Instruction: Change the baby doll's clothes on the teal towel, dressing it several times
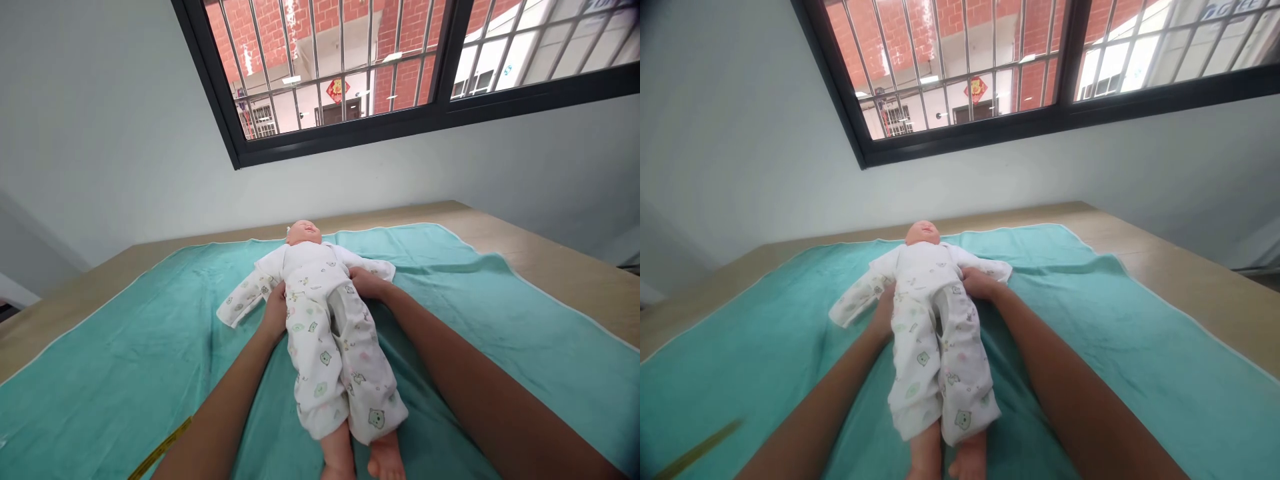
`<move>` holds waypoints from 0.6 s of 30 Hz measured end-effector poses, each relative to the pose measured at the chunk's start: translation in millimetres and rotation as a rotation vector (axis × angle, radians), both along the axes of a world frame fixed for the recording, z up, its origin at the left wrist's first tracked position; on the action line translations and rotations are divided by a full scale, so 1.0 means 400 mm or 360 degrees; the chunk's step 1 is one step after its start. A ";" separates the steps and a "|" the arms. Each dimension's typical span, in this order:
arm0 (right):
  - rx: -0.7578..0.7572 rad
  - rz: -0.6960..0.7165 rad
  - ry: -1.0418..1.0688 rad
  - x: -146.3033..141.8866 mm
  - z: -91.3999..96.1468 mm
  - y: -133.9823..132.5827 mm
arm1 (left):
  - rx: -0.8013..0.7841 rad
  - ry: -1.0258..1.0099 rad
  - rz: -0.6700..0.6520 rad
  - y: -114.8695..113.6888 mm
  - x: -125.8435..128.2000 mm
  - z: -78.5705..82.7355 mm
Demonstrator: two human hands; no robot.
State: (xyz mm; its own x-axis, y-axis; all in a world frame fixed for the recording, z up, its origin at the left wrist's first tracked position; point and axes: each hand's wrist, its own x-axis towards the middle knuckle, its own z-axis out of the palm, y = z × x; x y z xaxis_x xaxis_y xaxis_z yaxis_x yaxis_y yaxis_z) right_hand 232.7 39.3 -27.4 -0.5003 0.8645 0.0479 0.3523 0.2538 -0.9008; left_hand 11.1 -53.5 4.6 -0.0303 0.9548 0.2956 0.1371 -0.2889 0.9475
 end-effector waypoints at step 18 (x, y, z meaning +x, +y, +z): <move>-0.0153 -0.0071 0.0291 0.000 -0.020 0.009 | -0.0487 -0.0628 -0.0694 0.047 -0.119 -0.048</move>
